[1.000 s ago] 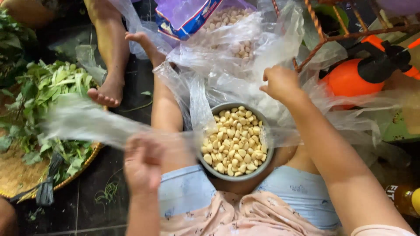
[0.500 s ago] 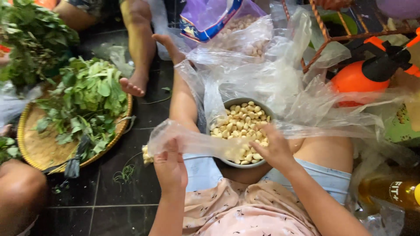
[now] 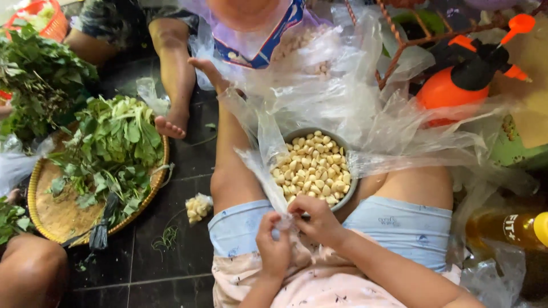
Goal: Peeling garlic cloves and placing them into small plastic bags while sitting on the floor.
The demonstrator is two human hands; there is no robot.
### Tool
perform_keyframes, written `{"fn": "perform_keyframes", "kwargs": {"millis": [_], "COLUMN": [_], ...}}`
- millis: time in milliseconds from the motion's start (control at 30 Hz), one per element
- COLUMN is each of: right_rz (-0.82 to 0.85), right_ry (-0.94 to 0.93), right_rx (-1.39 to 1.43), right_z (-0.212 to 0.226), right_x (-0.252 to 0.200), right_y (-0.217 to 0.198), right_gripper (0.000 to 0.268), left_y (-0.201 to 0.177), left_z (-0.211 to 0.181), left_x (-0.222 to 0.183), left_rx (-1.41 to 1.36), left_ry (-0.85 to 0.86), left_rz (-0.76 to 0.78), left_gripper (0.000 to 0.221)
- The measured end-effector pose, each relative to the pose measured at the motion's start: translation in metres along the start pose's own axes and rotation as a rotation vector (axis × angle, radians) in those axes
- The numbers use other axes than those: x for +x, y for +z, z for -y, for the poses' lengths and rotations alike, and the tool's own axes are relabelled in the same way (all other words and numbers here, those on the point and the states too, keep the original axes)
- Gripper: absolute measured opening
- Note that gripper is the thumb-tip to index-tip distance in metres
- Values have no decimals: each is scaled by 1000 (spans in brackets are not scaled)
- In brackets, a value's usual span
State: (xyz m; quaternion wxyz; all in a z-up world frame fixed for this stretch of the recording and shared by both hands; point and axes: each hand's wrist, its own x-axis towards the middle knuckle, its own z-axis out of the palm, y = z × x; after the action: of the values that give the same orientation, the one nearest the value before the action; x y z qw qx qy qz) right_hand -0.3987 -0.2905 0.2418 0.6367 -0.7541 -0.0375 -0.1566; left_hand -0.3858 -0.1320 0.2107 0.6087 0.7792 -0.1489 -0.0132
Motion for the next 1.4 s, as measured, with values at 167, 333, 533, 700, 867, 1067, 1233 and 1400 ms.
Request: {"fn": "perform_keyframes", "kwargs": {"millis": [167,333,533,700,867,1067,1233,1400], "right_rz": [-123,-108,-105,-212,-114,-72,463,353], "right_ry": [128,312,293,38,274,308,371,-60], "right_rx": [-144,181,-214,-397,143,-233,143,-909], "right_z": [-37,-69,-50,-72,-95,-68,-56,-52], "right_x": [14,2,12,11,2,15,58,113], "right_y": [-13,-12,-17,-21,-9,-19,-54,-29], "right_gripper": [14,25,22,19,37,29,85,37], "left_y": [1,5,10,16,16,2,5,1], "left_z": [0,-9,-5,10,30,23,60,57], "left_x": [9,30,45,27,30,21,20,32], "left_rx": [-313,-111,-143,-342,-125,-566,-668,-811], "left_ry": [51,-35,-38,-152,-69,-248,-292,-333], "left_rz": [57,309,231,499,142,561,91,-192], "left_gripper": [11,14,11,9,31,20,35,23]}}
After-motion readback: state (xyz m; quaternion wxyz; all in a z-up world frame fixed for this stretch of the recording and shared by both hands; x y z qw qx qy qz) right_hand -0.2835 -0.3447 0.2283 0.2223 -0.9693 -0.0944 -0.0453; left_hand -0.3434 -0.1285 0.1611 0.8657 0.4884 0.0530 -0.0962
